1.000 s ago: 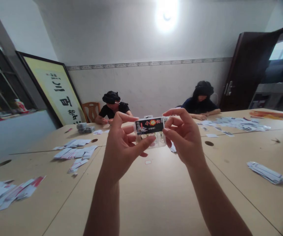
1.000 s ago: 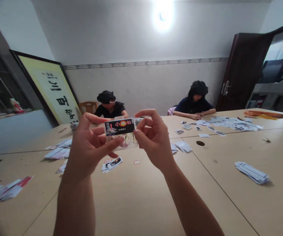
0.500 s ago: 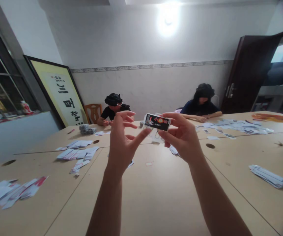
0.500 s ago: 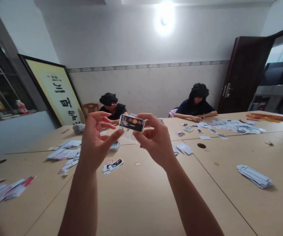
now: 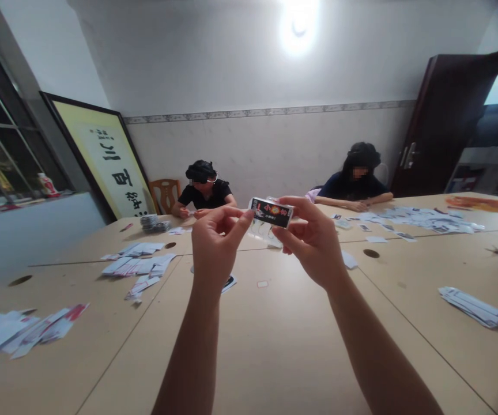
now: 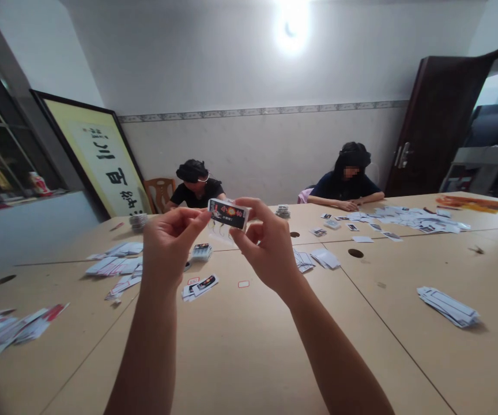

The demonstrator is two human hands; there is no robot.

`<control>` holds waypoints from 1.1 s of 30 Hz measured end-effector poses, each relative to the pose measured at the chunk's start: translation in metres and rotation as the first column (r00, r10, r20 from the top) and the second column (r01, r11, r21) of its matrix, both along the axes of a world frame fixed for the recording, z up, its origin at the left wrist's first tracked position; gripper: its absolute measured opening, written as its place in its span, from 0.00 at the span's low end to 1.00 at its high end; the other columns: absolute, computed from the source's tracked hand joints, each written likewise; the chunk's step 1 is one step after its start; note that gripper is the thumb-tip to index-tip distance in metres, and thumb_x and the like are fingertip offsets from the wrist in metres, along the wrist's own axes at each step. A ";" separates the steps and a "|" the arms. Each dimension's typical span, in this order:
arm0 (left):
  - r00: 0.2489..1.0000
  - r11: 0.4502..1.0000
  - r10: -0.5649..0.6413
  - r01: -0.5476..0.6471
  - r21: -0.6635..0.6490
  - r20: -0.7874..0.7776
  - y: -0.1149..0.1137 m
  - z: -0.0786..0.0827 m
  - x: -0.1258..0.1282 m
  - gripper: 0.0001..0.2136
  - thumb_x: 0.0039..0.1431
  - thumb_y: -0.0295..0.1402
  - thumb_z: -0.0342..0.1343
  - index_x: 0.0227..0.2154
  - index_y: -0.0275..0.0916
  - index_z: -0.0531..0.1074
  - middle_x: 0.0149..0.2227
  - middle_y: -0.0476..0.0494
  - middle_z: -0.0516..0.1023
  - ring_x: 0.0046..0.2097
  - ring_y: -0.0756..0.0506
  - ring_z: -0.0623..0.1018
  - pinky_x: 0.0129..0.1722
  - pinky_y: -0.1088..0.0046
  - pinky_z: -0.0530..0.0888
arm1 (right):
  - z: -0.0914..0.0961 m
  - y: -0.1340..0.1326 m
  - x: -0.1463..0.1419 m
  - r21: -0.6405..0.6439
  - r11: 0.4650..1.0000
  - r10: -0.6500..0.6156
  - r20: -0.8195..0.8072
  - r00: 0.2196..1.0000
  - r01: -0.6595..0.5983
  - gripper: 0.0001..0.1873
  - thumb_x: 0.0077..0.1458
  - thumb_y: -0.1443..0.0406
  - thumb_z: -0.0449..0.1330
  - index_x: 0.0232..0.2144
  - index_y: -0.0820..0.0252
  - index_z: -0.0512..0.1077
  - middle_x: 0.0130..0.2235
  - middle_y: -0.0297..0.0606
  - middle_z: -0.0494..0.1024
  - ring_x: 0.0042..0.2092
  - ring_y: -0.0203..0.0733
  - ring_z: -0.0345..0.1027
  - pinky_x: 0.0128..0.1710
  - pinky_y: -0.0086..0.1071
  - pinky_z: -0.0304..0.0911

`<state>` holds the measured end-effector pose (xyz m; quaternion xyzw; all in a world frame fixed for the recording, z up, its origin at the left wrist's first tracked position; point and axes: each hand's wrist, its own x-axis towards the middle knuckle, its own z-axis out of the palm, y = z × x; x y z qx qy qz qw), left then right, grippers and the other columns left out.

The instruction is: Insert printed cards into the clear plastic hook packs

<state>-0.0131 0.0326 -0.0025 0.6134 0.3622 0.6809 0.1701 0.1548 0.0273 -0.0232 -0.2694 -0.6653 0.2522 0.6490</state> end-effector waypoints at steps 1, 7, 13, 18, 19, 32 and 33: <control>1.000 1.000 -0.007 0.007 -0.003 0.008 0.001 0.000 0.000 0.13 0.50 0.43 0.70 0.23 0.39 0.77 0.17 0.56 0.59 0.21 0.53 0.57 0.20 0.75 0.54 | 0.000 0.000 0.000 0.004 1.000 -0.006 0.009 1.000 0.006 0.17 0.55 0.65 0.66 0.48 0.52 0.72 0.40 0.32 0.77 0.24 0.30 0.68 0.21 0.29 0.64; 0.999 0.999 -0.036 0.037 -0.026 0.036 0.007 -0.001 -0.003 0.13 0.48 0.41 0.71 0.24 0.38 0.77 0.17 0.56 0.60 0.21 0.54 0.57 0.21 0.76 0.54 | -0.002 0.002 -0.003 0.025 0.999 -0.035 0.034 0.999 0.034 0.17 0.57 0.62 0.66 0.49 0.53 0.72 0.38 0.32 0.77 0.24 0.30 0.69 0.21 0.29 0.65; 0.999 0.998 -0.043 0.044 -0.043 0.014 0.014 -0.005 -0.005 0.13 0.52 0.42 0.69 0.25 0.38 0.76 0.21 0.51 0.71 0.23 0.52 0.65 0.24 0.75 0.58 | -0.002 0.001 -0.008 -0.038 0.999 -0.011 -0.020 1.000 0.010 0.19 0.55 0.58 0.68 0.48 0.53 0.73 0.35 0.31 0.77 0.22 0.31 0.70 0.22 0.29 0.67; 1.000 0.998 -0.022 0.021 -0.063 -0.016 0.016 -0.005 -0.004 0.13 0.52 0.42 0.68 0.25 0.38 0.75 0.22 0.50 0.72 0.23 0.52 0.65 0.22 0.76 0.58 | -0.002 0.001 -0.011 -0.040 0.996 -0.078 0.001 0.997 0.078 0.19 0.54 0.57 0.68 0.46 0.56 0.75 0.30 0.30 0.76 0.22 0.33 0.70 0.22 0.30 0.65; 1.000 0.998 -0.011 0.009 -0.065 -0.026 0.016 -0.005 -0.004 0.13 0.52 0.42 0.68 0.25 0.38 0.75 0.22 0.50 0.72 0.23 0.52 0.64 0.22 0.76 0.58 | -0.003 0.002 -0.012 -0.044 0.995 -0.085 -0.008 0.996 0.085 0.18 0.54 0.57 0.67 0.46 0.56 0.75 0.29 0.30 0.76 0.22 0.34 0.71 0.23 0.31 0.66; 0.998 0.997 0.040 -0.043 -0.058 -0.040 0.017 -0.004 -0.005 0.12 0.52 0.42 0.68 0.25 0.38 0.77 0.21 0.51 0.72 0.23 0.52 0.71 0.21 0.81 0.66 | -0.002 0.004 -0.008 -0.116 0.993 -0.015 -0.049 0.999 0.009 0.18 0.50 0.63 0.67 0.46 0.58 0.77 0.29 0.32 0.81 0.28 0.40 0.78 0.30 0.35 0.74; 0.999 0.997 0.036 -0.038 -0.063 -0.035 0.017 -0.004 -0.005 0.12 0.51 0.42 0.68 0.25 0.38 0.77 0.21 0.51 0.72 0.23 0.52 0.71 0.21 0.81 0.67 | -0.002 0.005 -0.008 -0.110 0.994 -0.027 -0.047 0.999 0.021 0.18 0.50 0.63 0.67 0.45 0.59 0.77 0.28 0.32 0.81 0.28 0.40 0.78 0.29 0.35 0.74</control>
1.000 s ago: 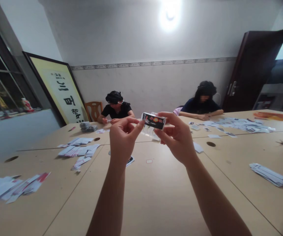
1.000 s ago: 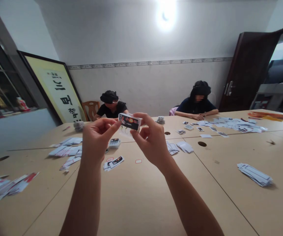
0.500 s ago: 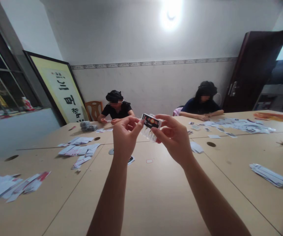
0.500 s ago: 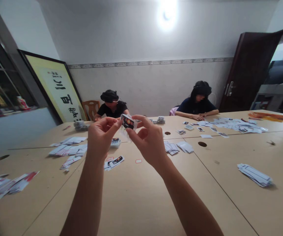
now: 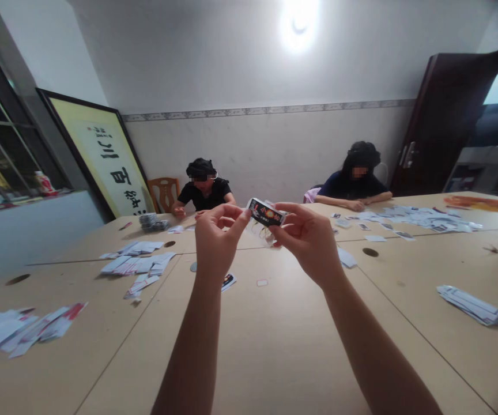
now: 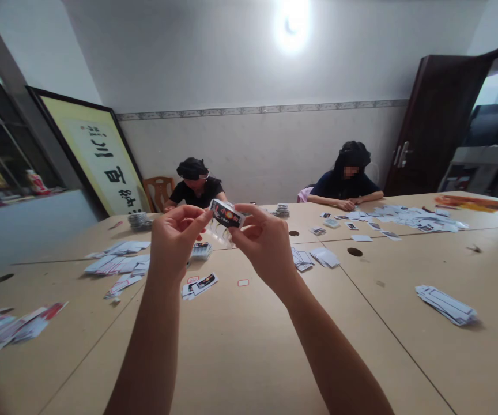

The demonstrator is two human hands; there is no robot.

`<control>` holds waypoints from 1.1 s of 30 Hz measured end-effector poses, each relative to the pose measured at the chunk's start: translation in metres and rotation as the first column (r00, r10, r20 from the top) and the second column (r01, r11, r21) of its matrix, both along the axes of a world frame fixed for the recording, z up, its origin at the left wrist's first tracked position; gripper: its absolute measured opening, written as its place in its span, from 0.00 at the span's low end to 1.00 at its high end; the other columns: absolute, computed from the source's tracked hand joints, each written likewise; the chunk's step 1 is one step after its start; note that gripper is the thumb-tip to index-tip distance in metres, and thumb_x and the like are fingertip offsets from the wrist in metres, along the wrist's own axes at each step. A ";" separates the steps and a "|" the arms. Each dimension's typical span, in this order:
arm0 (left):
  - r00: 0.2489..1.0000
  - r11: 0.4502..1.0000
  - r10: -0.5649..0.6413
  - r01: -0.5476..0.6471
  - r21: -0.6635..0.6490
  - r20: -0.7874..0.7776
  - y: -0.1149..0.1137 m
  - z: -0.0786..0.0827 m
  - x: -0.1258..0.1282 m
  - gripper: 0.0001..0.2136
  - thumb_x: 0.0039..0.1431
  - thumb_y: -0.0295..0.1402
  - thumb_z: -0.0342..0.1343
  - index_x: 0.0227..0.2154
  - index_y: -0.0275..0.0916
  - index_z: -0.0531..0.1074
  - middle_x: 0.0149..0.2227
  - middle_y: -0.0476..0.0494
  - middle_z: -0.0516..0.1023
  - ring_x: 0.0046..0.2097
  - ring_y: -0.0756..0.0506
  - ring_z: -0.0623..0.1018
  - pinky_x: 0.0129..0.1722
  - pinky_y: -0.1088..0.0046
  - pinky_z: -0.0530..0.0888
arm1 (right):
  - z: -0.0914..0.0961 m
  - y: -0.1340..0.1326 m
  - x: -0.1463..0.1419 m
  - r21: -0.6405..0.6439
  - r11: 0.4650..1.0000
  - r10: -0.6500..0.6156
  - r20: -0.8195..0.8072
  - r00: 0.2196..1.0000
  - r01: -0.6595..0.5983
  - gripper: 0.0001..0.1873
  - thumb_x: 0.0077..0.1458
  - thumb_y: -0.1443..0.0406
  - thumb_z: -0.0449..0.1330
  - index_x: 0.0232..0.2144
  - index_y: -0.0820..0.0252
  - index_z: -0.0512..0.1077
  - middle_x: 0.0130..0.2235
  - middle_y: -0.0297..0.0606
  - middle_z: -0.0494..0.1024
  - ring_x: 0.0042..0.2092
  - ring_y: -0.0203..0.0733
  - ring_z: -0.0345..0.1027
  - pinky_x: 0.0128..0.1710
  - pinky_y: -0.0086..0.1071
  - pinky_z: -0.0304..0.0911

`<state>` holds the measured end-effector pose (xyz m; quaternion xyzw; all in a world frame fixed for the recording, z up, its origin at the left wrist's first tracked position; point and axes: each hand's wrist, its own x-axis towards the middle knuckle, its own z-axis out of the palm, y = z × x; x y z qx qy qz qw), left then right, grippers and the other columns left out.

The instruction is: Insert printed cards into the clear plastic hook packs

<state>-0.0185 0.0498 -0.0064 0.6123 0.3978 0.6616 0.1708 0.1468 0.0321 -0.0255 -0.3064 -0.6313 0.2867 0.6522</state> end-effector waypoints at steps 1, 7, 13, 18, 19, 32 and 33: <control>1.000 1.000 -0.009 0.009 -0.006 0.008 0.000 0.000 0.000 0.13 0.51 0.42 0.68 0.25 0.37 0.76 0.22 0.51 0.73 0.23 0.52 0.71 0.21 0.82 0.68 | 0.000 0.001 0.000 0.008 1.000 -0.014 0.005 1.000 0.014 0.17 0.50 0.64 0.67 0.44 0.59 0.77 0.28 0.32 0.81 0.27 0.40 0.78 0.29 0.35 0.73; 0.993 0.995 -0.086 0.090 -0.048 0.086 0.000 -0.001 0.000 0.15 0.51 0.44 0.68 0.26 0.37 0.76 0.23 0.50 0.74 0.25 0.50 0.76 0.23 0.78 0.79 | -0.002 0.002 -0.002 0.050 0.997 -0.067 0.038 0.997 0.065 0.16 0.52 0.64 0.66 0.45 0.58 0.78 0.30 0.33 0.81 0.26 0.38 0.77 0.27 0.33 0.72; 0.988 0.989 -0.135 0.139 -0.046 0.073 0.003 -0.003 -0.002 0.16 0.47 0.44 0.72 0.26 0.36 0.78 0.23 0.49 0.75 0.24 0.51 0.77 0.22 0.80 0.78 | -0.003 0.004 -0.002 0.119 0.984 -0.142 0.086 0.986 0.132 0.15 0.52 0.64 0.65 0.44 0.57 0.79 0.28 0.31 0.80 0.26 0.39 0.78 0.26 0.32 0.72; 0.978 0.980 -0.187 0.192 -0.046 0.092 0.007 -0.004 -0.001 0.16 0.47 0.44 0.73 0.25 0.36 0.76 0.24 0.49 0.77 0.24 0.51 0.79 0.27 0.78 0.80 | -0.005 0.007 -0.003 0.134 0.973 -0.204 0.095 0.974 0.190 0.16 0.52 0.64 0.64 0.44 0.57 0.80 0.27 0.31 0.79 0.24 0.39 0.78 0.26 0.33 0.73; 0.977 0.980 -0.191 0.196 -0.045 0.092 0.007 -0.005 -0.001 0.16 0.47 0.43 0.73 0.25 0.36 0.76 0.24 0.48 0.78 0.24 0.50 0.79 0.27 0.78 0.81 | -0.005 0.008 -0.004 0.132 0.969 -0.221 0.097 0.970 0.207 0.16 0.52 0.65 0.64 0.44 0.57 0.80 0.27 0.31 0.79 0.24 0.39 0.78 0.27 0.34 0.74; 0.993 0.994 -0.098 0.095 0.053 0.066 0.014 -0.014 0.006 0.08 0.50 0.34 0.67 0.25 0.37 0.76 0.27 0.48 0.80 0.26 0.49 0.81 0.30 0.75 0.80 | -0.010 0.013 -0.008 0.106 0.955 -0.288 0.106 0.952 0.277 0.17 0.51 0.65 0.63 0.44 0.59 0.80 0.28 0.34 0.81 0.25 0.41 0.78 0.28 0.35 0.73; 0.993 0.994 -0.091 0.087 0.060 0.069 0.015 -0.014 0.007 0.07 0.50 0.34 0.67 0.25 0.37 0.76 0.26 0.48 0.80 0.26 0.48 0.81 0.30 0.76 0.80 | -0.010 0.013 -0.008 0.110 0.952 -0.295 0.102 0.950 0.284 0.17 0.51 0.64 0.62 0.44 0.59 0.80 0.28 0.34 0.81 0.25 0.41 0.78 0.28 0.35 0.73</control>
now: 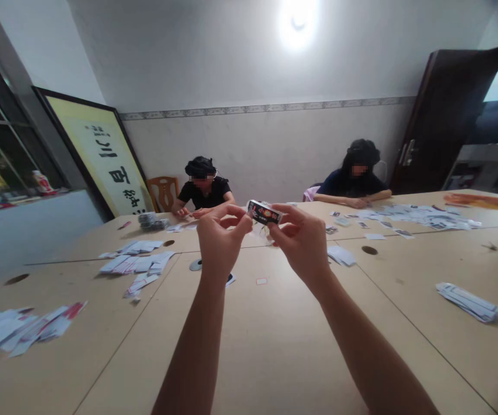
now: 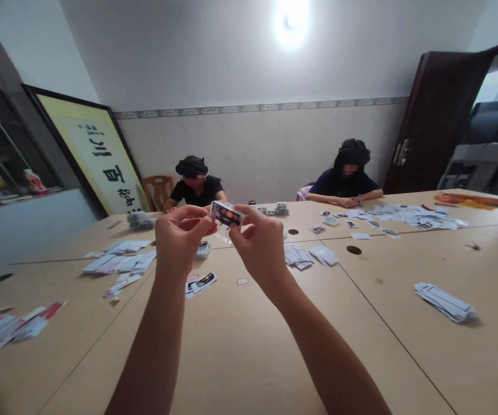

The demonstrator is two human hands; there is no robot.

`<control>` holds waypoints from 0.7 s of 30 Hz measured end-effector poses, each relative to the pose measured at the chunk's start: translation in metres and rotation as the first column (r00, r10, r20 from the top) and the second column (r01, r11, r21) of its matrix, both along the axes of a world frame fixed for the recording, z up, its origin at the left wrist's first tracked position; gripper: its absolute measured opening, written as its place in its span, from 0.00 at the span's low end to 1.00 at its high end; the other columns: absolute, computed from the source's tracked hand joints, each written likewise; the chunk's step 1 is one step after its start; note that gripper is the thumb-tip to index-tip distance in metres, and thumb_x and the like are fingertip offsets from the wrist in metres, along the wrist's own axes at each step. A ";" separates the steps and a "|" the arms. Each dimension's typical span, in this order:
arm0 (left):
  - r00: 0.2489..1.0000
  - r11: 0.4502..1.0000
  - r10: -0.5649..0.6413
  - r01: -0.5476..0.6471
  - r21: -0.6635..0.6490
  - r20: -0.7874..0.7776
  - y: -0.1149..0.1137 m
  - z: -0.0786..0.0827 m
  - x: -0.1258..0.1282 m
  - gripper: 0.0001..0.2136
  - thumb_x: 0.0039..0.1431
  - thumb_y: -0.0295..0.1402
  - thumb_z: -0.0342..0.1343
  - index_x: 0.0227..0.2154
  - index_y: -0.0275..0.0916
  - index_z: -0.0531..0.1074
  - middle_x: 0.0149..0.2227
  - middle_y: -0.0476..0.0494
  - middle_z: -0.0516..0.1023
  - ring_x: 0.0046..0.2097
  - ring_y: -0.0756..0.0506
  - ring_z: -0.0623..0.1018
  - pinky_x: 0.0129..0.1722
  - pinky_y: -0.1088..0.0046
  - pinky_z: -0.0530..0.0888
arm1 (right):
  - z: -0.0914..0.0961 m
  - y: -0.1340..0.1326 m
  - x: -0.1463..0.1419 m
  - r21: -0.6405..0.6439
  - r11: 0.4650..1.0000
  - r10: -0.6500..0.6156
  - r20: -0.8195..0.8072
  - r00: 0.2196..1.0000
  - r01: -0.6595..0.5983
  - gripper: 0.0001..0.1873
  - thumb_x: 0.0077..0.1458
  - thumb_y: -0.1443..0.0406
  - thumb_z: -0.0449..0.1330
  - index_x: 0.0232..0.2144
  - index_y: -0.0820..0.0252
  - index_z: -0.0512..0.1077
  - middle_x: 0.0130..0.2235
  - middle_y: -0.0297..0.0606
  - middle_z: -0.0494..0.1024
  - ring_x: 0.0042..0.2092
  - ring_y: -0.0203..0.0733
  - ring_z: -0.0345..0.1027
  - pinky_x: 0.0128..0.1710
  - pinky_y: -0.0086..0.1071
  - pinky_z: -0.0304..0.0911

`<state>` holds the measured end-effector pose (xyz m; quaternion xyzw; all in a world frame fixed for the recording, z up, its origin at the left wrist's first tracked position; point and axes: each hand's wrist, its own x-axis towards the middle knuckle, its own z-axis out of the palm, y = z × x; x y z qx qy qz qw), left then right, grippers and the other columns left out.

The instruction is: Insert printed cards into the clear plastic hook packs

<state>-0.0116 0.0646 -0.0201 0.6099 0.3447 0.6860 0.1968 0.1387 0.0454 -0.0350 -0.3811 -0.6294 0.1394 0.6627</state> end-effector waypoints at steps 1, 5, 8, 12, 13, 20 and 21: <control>1.000 1.000 0.003 -0.003 0.002 0.004 0.000 0.000 0.001 0.08 0.50 0.34 0.67 0.25 0.37 0.76 0.26 0.48 0.79 0.26 0.48 0.81 0.29 0.76 0.80 | 0.000 0.000 0.000 0.007 1.000 -0.007 -0.003 1.000 0.007 0.17 0.51 0.64 0.62 0.44 0.59 0.80 0.28 0.34 0.81 0.25 0.40 0.78 0.28 0.35 0.73; 0.998 1.000 -0.007 0.007 -0.007 0.068 -0.004 0.006 0.005 0.11 0.50 0.37 0.68 0.28 0.38 0.73 0.27 0.49 0.79 0.28 0.46 0.83 0.29 0.74 0.81 | 0.001 0.001 0.000 0.016 0.999 -0.049 -0.003 0.999 0.049 0.17 0.52 0.64 0.61 0.44 0.59 0.79 0.29 0.34 0.82 0.25 0.39 0.77 0.28 0.33 0.72; 0.999 0.999 0.019 -0.018 -0.029 0.035 -0.007 0.010 0.004 0.13 0.51 0.41 0.67 0.31 0.39 0.72 0.27 0.50 0.77 0.25 0.48 0.81 0.23 0.76 0.77 | 0.002 0.000 0.000 0.027 0.998 -0.053 -0.007 0.999 0.053 0.17 0.51 0.65 0.61 0.44 0.59 0.79 0.29 0.33 0.81 0.25 0.38 0.77 0.28 0.32 0.71; 0.972 0.994 0.098 -0.105 -0.020 -0.214 -0.007 0.011 -0.001 0.16 0.55 0.47 0.65 0.26 0.38 0.72 0.23 0.51 0.72 0.23 0.52 0.73 0.21 0.80 0.68 | 0.005 -0.005 0.002 0.080 0.996 -0.031 0.044 0.999 0.027 0.16 0.52 0.65 0.61 0.43 0.59 0.80 0.26 0.30 0.78 0.24 0.37 0.77 0.28 0.31 0.70; 0.961 0.992 0.123 -0.127 0.000 -0.250 -0.006 0.010 -0.002 0.17 0.55 0.47 0.65 0.25 0.38 0.72 0.23 0.51 0.71 0.23 0.52 0.71 0.21 0.80 0.67 | 0.005 -0.006 0.003 0.095 0.995 -0.027 0.066 0.997 0.021 0.15 0.52 0.66 0.60 0.43 0.59 0.80 0.26 0.29 0.78 0.24 0.36 0.77 0.28 0.30 0.70; 0.941 0.999 0.046 -0.038 0.029 -0.336 -0.006 0.013 -0.012 0.17 0.59 0.47 0.63 0.26 0.38 0.74 0.24 0.49 0.71 0.27 0.52 0.69 0.22 0.80 0.64 | 0.009 -0.008 0.011 0.180 0.984 -0.031 0.158 0.987 0.002 0.16 0.55 0.66 0.60 0.44 0.59 0.81 0.26 0.29 0.78 0.24 0.34 0.76 0.30 0.29 0.71; 0.941 0.999 0.030 -0.024 0.023 -0.337 -0.005 0.013 -0.013 0.17 0.59 0.48 0.62 0.26 0.38 0.74 0.24 0.49 0.71 0.27 0.51 0.69 0.21 0.81 0.65 | 0.009 -0.007 0.012 0.183 0.983 -0.031 0.167 0.986 0.000 0.16 0.55 0.65 0.60 0.44 0.58 0.81 0.25 0.29 0.78 0.24 0.34 0.76 0.30 0.29 0.71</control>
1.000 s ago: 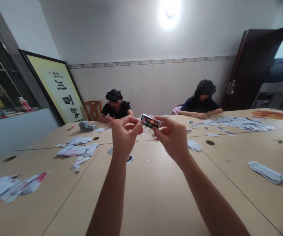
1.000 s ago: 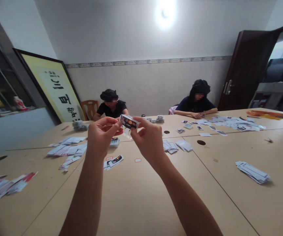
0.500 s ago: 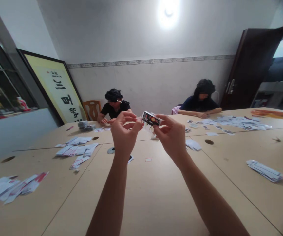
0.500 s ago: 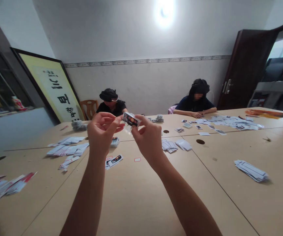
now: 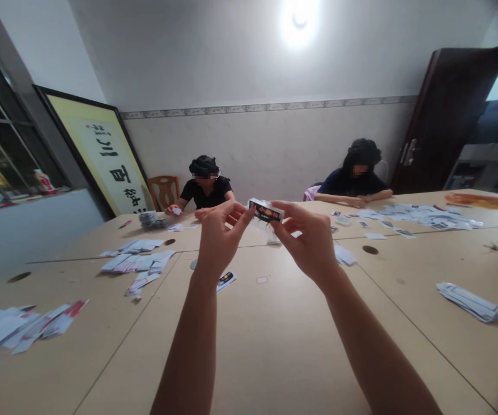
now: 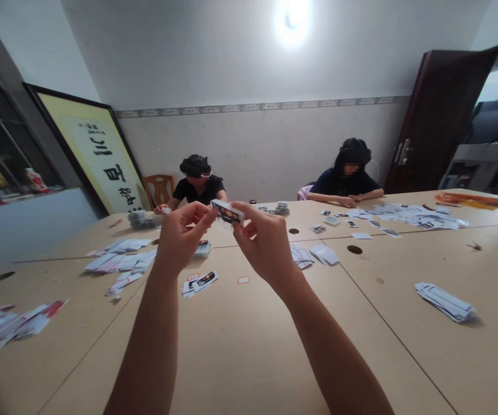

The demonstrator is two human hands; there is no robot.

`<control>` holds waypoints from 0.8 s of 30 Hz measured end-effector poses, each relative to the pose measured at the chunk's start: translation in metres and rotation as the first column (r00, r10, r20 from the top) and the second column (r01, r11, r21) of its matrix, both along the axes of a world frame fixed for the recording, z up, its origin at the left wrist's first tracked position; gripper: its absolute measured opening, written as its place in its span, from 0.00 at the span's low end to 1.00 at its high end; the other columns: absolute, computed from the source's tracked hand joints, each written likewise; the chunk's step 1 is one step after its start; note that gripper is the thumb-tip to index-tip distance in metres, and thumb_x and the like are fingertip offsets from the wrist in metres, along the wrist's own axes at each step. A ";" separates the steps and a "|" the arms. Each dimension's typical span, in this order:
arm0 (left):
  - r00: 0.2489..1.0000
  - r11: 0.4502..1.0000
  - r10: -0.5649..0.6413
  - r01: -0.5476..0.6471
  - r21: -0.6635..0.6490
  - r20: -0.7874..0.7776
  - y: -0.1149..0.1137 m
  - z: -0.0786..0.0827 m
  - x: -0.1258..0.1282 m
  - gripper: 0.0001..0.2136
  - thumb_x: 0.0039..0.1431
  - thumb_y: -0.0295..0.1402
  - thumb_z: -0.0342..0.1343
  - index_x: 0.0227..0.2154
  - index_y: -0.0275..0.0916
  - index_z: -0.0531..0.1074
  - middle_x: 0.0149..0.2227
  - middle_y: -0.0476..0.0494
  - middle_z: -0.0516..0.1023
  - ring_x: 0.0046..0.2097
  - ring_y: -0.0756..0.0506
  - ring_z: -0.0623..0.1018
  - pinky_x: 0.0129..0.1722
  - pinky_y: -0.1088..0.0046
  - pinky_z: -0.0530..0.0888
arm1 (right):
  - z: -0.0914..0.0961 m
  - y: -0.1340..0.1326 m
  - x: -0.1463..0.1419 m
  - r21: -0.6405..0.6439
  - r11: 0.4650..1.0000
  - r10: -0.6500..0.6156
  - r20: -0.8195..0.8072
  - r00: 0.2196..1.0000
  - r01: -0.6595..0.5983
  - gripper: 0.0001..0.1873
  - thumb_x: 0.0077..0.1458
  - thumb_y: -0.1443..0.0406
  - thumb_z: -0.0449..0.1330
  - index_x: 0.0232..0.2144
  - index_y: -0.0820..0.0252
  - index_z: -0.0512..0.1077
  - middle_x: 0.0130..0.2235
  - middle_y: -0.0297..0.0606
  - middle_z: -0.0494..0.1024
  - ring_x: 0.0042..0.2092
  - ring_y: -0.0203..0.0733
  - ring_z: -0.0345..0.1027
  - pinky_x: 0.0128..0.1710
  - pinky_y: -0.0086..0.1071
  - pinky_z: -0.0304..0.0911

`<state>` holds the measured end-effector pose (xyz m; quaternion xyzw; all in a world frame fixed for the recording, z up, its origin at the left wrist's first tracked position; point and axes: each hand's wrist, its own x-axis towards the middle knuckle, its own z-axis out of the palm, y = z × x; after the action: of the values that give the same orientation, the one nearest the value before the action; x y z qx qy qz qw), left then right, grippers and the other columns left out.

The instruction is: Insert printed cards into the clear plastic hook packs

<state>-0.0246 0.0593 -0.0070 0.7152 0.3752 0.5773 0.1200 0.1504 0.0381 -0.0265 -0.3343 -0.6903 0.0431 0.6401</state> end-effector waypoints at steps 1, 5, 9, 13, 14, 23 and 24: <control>1.000 1.000 -0.013 0.013 -0.012 0.004 0.000 0.000 -0.001 0.17 0.59 0.48 0.62 0.27 0.38 0.74 0.24 0.48 0.72 0.28 0.51 0.70 0.21 0.81 0.66 | 0.000 0.001 0.000 -0.003 1.000 0.000 0.007 1.000 0.000 0.16 0.55 0.65 0.60 0.45 0.58 0.81 0.26 0.29 0.79 0.25 0.34 0.76 0.30 0.29 0.71; 0.992 0.991 -0.090 0.098 -0.093 0.083 0.001 -0.001 0.001 0.16 0.56 0.47 0.64 0.29 0.39 0.74 0.26 0.49 0.72 0.28 0.50 0.75 0.22 0.79 0.75 | -0.002 0.005 -0.001 -0.051 0.998 -0.024 -0.012 1.000 0.023 0.15 0.54 0.65 0.60 0.43 0.57 0.81 0.28 0.31 0.80 0.24 0.34 0.75 0.29 0.30 0.69; 0.981 0.984 -0.124 0.141 -0.108 0.146 0.002 -0.003 0.005 0.15 0.54 0.46 0.66 0.28 0.38 0.74 0.27 0.50 0.72 0.28 0.51 0.77 0.29 0.78 0.80 | -0.003 0.005 -0.005 -0.090 0.994 -0.064 -0.036 0.997 0.061 0.15 0.54 0.65 0.60 0.43 0.56 0.81 0.27 0.30 0.79 0.23 0.34 0.74 0.27 0.29 0.66; 0.972 0.972 -0.151 0.180 -0.151 0.182 0.008 -0.005 0.002 0.16 0.52 0.47 0.68 0.28 0.39 0.75 0.25 0.50 0.73 0.29 0.49 0.80 0.29 0.79 0.80 | -0.003 0.005 -0.007 -0.104 0.994 -0.043 -0.027 0.999 0.040 0.16 0.54 0.67 0.59 0.44 0.56 0.81 0.28 0.30 0.80 0.23 0.34 0.74 0.27 0.29 0.66; 0.970 0.970 -0.154 0.184 -0.156 0.187 0.010 -0.005 0.001 0.16 0.52 0.47 0.69 0.28 0.39 0.76 0.24 0.50 0.74 0.29 0.49 0.80 0.29 0.79 0.80 | -0.003 0.005 -0.007 -0.104 0.994 -0.035 -0.026 0.999 0.032 0.16 0.53 0.67 0.59 0.44 0.57 0.81 0.28 0.30 0.81 0.23 0.34 0.75 0.27 0.29 0.66; 0.969 0.969 -0.154 0.186 -0.161 0.194 0.013 -0.008 0.000 0.16 0.52 0.46 0.69 0.28 0.39 0.76 0.25 0.50 0.75 0.30 0.48 0.81 0.29 0.77 0.81 | -0.004 0.007 -0.008 -0.109 0.993 -0.054 -0.026 0.998 0.051 0.16 0.54 0.68 0.59 0.44 0.57 0.81 0.30 0.31 0.82 0.22 0.32 0.74 0.29 0.29 0.68; 0.969 0.970 -0.152 0.183 -0.158 0.194 0.013 -0.008 0.000 0.15 0.52 0.46 0.69 0.28 0.39 0.76 0.25 0.50 0.75 0.29 0.48 0.81 0.29 0.77 0.81 | -0.004 0.007 -0.008 -0.113 0.992 -0.054 -0.025 0.998 0.051 0.16 0.54 0.68 0.59 0.45 0.58 0.81 0.30 0.31 0.83 0.22 0.32 0.74 0.29 0.29 0.68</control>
<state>-0.0244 0.0720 -0.0152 0.6760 0.3499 0.5923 0.2641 0.1426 0.0452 -0.0304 -0.3873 -0.6688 0.0697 0.6308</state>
